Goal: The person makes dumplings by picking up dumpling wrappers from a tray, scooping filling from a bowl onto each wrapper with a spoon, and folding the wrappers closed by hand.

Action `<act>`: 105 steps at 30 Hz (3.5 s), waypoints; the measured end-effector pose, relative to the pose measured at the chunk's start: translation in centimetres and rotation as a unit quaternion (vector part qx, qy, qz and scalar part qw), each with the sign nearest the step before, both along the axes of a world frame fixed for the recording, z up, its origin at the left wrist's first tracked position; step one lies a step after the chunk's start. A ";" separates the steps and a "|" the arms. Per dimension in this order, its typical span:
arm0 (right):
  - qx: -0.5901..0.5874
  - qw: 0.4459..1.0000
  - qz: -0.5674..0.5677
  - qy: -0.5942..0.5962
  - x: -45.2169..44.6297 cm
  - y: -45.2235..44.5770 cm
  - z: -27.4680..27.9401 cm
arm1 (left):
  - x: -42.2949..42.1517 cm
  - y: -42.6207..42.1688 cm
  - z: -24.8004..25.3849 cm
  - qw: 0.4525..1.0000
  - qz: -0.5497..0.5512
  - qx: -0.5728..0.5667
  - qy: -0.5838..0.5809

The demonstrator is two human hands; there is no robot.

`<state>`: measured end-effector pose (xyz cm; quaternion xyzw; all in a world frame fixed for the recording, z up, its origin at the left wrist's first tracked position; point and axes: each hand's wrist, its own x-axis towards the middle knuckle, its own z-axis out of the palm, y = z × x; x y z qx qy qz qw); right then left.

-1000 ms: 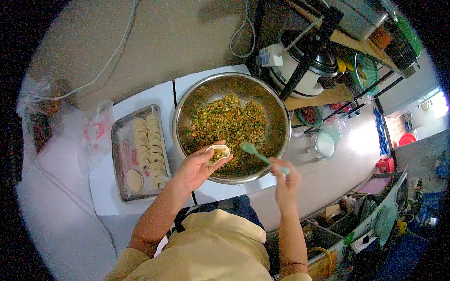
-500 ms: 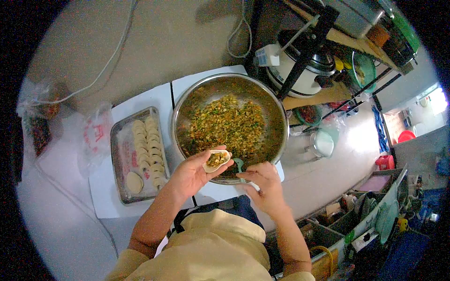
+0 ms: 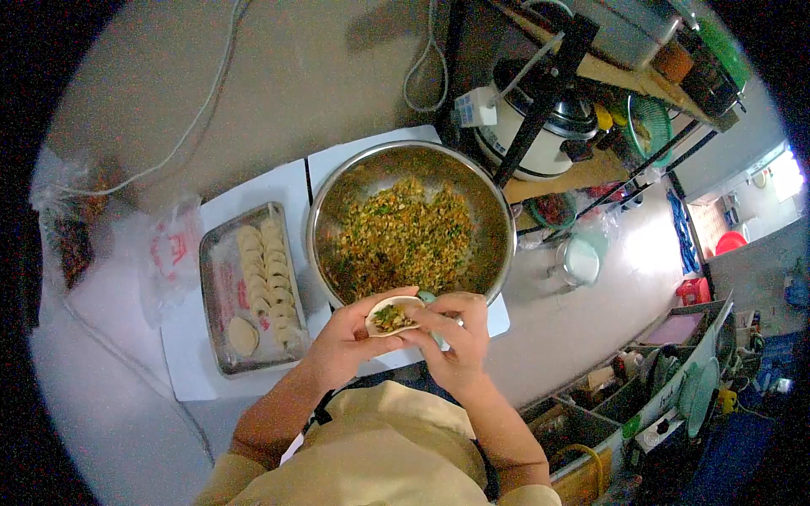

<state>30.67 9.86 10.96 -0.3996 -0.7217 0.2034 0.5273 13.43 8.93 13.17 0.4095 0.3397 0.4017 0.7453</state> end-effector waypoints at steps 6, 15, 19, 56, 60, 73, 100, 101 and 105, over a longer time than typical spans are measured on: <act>-0.026 0.998 0.035 0.045 0.2 0.2 -0.6 | 0.2 -0.1 0.0 0.999 0.016 0.019 -0.047; 0.004 0.998 0.000 -0.061 0.1 0.3 1.2 | 0.3 -0.3 -0.2 0.994 0.017 0.078 0.076; 0.017 0.997 0.004 -0.070 -0.1 0.4 1.2 | 0.5 -0.6 -0.3 0.983 0.058 0.135 0.114; -0.215 0.885 0.084 0.404 -1.7 -0.3 -0.9 | 1.5 -0.7 -1.3 0.977 0.152 0.148 0.030; -0.192 0.928 0.049 0.315 -1.3 0.5 -0.5 | 1.4 -0.6 -1.1 0.976 0.143 0.148 0.065; -0.131 0.971 0.003 0.199 -1.3 0.4 0.0 | 2.0 -0.5 -0.9 0.981 0.173 0.092 0.005; -0.043 0.995 -0.029 0.089 -1.4 0.8 0.8 | 2.3 -0.7 -1.2 0.976 0.197 0.089 0.017; -0.058 0.994 -0.020 0.095 -1.4 0.9 0.9 | 2.4 -0.6 -1.3 0.976 0.198 0.089 0.017; -0.083 0.995 0.006 0.058 -1.2 0.9 0.6 | 2.1 -0.4 -1.7 0.976 0.199 0.091 0.001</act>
